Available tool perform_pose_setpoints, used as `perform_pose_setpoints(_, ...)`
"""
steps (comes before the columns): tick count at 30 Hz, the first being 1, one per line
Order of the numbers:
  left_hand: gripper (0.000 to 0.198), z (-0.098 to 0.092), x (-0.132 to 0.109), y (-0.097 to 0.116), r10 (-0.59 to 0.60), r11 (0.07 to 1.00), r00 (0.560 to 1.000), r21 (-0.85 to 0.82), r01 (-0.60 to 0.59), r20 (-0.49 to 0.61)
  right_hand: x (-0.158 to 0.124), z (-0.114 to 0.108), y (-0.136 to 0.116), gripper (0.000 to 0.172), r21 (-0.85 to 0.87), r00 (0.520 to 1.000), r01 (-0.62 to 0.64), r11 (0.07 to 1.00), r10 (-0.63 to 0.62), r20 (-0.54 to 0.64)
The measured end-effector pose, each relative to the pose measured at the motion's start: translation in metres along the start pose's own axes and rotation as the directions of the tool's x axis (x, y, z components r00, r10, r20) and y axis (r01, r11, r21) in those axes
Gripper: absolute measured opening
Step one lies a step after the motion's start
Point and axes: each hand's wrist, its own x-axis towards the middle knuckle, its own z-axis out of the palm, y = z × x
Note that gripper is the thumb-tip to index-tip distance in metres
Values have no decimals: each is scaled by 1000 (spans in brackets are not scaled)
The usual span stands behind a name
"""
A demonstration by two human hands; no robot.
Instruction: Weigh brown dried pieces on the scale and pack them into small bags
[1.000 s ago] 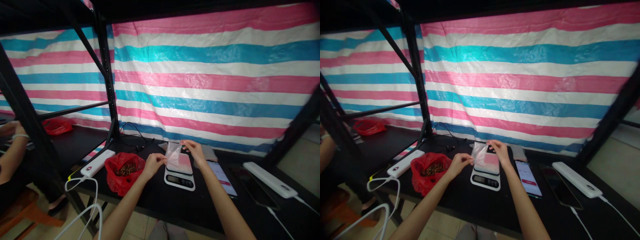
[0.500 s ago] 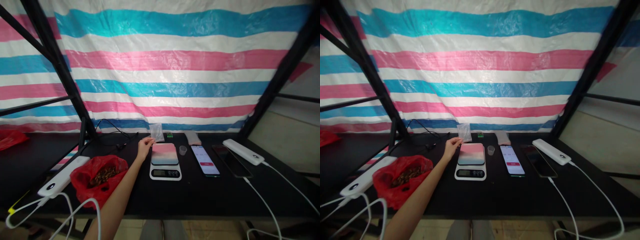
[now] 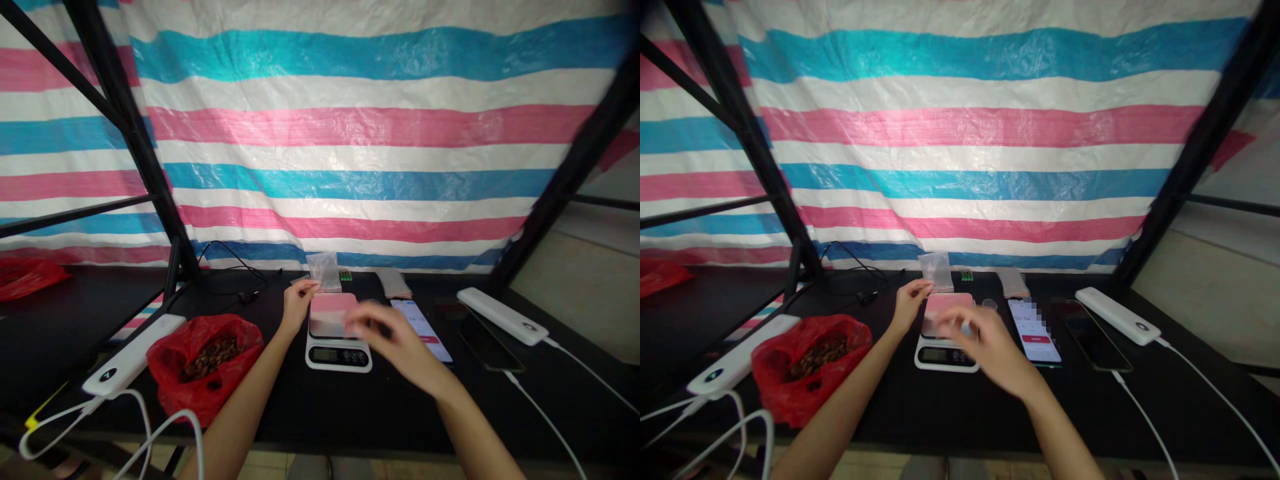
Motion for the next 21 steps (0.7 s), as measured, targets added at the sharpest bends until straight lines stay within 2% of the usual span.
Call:
perform_pose_setpoints(3, 27, 1, -3, 4, 17, 1000, 1000, -25, -17, -7, 38, 7, 9, 30, -247, 985, -7, 969, -36, -168)
perform_pose_setpoints(4, 27, 1, -4, 5, 17, 999, 1000, -30, -18, -17, 49, 9, 15, 31, -305, 983, -24, 952, -33, -180)
perform_pose_setpoints(6, 25, 1, -4, 7, 13, 999, 999, -35, -15, -42, 62, 15, 28, 25, -345, 996, -42, 938, 12, -89)
perform_pose_setpoints(9, 24, 1, -3, 7, 14, 999, 998, -32, -16, -65, 61, 22, 47, 18, -304, 996, -48, 952, 67, 51)
perform_pose_setpoints(15, 18, 0, -1, 4, 44, 999, 999, 32, -44, 6, 52, 23, 71, 25, -199, 992, -123, 972, 120, -27)
perform_pose_setpoints(21, 21, -2, 1, 4, 68, 996, 996, 50, -71, 49, 52, 21, 82, 26, -160, 996, -88, 983, 82, -45)
